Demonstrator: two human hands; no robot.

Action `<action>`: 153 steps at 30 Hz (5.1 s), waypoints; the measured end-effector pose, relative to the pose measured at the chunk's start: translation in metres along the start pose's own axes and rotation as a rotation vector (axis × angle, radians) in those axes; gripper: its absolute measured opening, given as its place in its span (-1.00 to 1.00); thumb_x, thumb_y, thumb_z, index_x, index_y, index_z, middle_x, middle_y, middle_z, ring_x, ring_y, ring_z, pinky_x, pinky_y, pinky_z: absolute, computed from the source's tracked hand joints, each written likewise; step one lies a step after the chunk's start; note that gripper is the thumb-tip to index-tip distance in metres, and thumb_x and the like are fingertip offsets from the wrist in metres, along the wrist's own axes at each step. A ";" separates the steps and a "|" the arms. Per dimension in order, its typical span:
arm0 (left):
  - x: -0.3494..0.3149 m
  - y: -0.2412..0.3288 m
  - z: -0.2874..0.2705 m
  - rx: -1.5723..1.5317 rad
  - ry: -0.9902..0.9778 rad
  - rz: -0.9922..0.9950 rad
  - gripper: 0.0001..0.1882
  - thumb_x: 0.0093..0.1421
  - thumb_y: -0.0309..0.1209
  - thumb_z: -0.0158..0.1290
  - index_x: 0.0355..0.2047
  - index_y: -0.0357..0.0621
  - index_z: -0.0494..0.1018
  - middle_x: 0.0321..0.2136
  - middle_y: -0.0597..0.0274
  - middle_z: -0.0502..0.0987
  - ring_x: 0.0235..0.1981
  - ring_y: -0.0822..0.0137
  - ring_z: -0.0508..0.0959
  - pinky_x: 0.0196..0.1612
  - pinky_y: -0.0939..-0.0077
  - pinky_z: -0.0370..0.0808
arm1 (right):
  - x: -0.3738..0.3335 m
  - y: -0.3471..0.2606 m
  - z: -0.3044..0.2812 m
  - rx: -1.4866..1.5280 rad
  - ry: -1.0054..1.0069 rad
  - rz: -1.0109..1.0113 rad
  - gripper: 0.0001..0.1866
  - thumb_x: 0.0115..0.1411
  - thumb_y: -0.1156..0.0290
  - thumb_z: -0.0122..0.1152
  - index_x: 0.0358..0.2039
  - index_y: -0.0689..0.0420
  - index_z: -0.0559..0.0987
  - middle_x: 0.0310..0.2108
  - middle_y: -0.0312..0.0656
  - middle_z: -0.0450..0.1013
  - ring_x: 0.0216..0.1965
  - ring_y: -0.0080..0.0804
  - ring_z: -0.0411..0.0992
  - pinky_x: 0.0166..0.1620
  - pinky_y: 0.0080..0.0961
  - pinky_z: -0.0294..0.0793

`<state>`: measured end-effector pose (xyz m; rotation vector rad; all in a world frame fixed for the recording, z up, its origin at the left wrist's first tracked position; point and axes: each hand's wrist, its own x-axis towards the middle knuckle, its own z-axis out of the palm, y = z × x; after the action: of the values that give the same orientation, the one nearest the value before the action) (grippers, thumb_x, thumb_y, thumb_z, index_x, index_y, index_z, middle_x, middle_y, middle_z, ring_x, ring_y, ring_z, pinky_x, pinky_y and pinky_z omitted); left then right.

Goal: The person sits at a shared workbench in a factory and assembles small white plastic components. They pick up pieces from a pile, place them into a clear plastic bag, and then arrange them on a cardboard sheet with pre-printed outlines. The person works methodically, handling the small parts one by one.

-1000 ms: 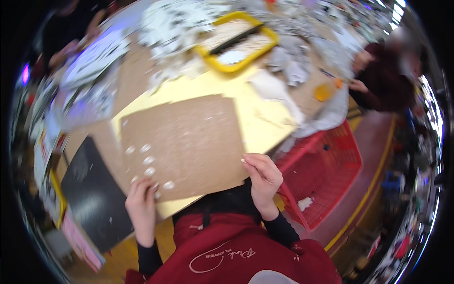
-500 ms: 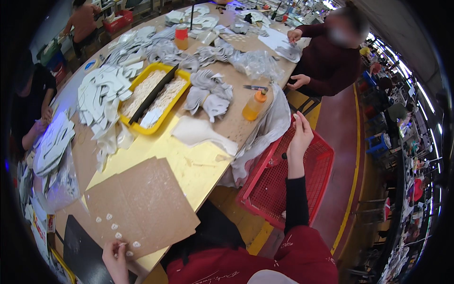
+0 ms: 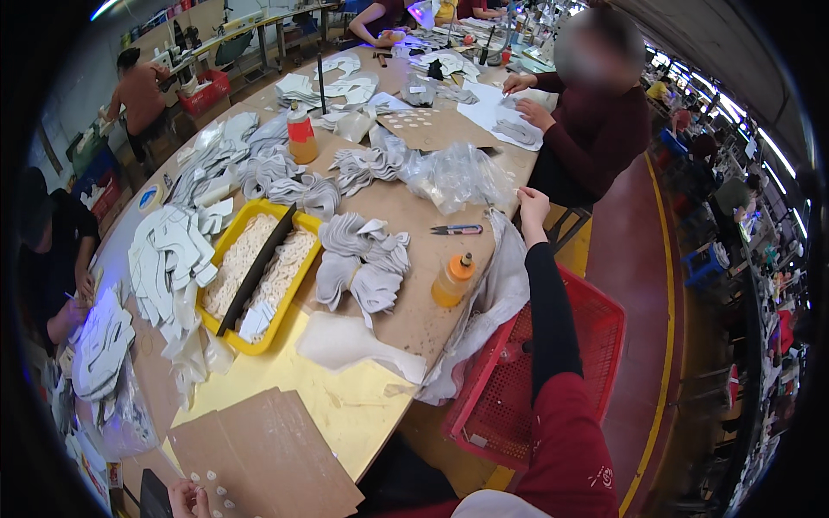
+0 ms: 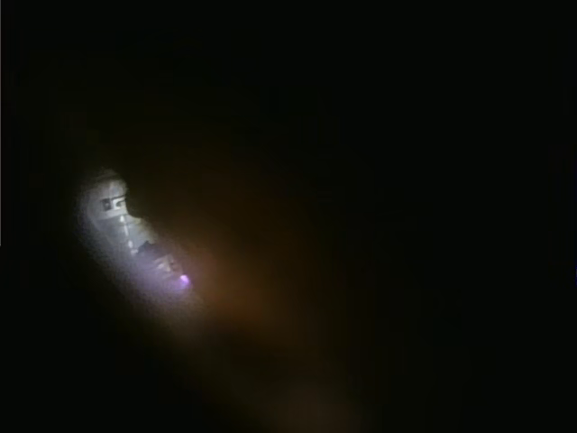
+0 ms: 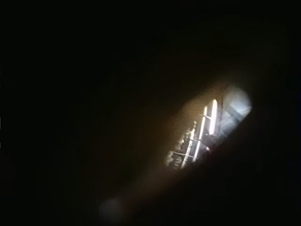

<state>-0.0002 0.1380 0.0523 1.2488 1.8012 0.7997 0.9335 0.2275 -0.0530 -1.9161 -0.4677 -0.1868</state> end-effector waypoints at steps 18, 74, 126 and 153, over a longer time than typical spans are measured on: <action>0.028 -0.015 0.002 -0.202 -0.236 -0.306 -0.60 0.46 -0.14 -0.13 0.17 -0.06 0.37 -0.18 0.05 0.57 -0.25 0.16 0.60 -0.18 0.21 0.60 | 0.005 -0.024 0.009 -0.956 -0.051 -0.657 -0.88 0.01 0.45 0.33 -0.39 0.05 0.72 -0.07 -0.19 0.47 0.03 -0.18 0.36 0.06 -0.15 0.24; -0.105 0.127 0.226 -0.369 -0.497 0.435 -0.87 0.21 -0.54 0.22 -0.22 -0.28 0.60 -0.28 0.17 0.64 -0.18 0.38 0.61 -0.06 0.51 0.50 | -0.282 -0.268 -0.180 0.223 -0.902 -1.245 -0.78 0.05 0.58 0.34 -0.25 0.08 0.62 -0.24 -0.23 0.59 -0.19 -0.32 0.54 -0.12 -0.39 0.47; -0.143 0.099 0.288 0.172 -0.610 0.860 -0.60 0.12 -0.40 0.28 -0.01 -0.11 0.51 0.06 0.05 0.49 0.13 -0.03 0.45 0.21 0.14 0.36 | -0.158 -0.193 -0.174 0.096 -0.087 -0.656 -0.67 0.20 0.61 0.32 0.00 0.21 0.56 -0.20 -0.26 0.59 -0.19 -0.52 0.52 -0.08 -0.60 0.49; -0.128 0.064 0.333 0.682 -0.417 0.978 -0.67 0.06 -0.28 0.27 -0.11 0.12 0.62 0.31 0.12 0.32 0.36 0.00 0.23 0.35 -0.10 0.06 | 0.045 -0.002 -0.001 -0.385 -0.317 -0.365 -0.63 0.09 0.60 0.14 -0.06 0.08 0.60 -0.32 -0.15 0.60 -0.20 -0.14 0.58 -0.07 -0.23 0.51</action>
<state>0.3439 0.0570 -0.0264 2.6029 1.0641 0.3211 0.9734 0.2374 -0.0351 -2.2333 -1.0595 -0.2231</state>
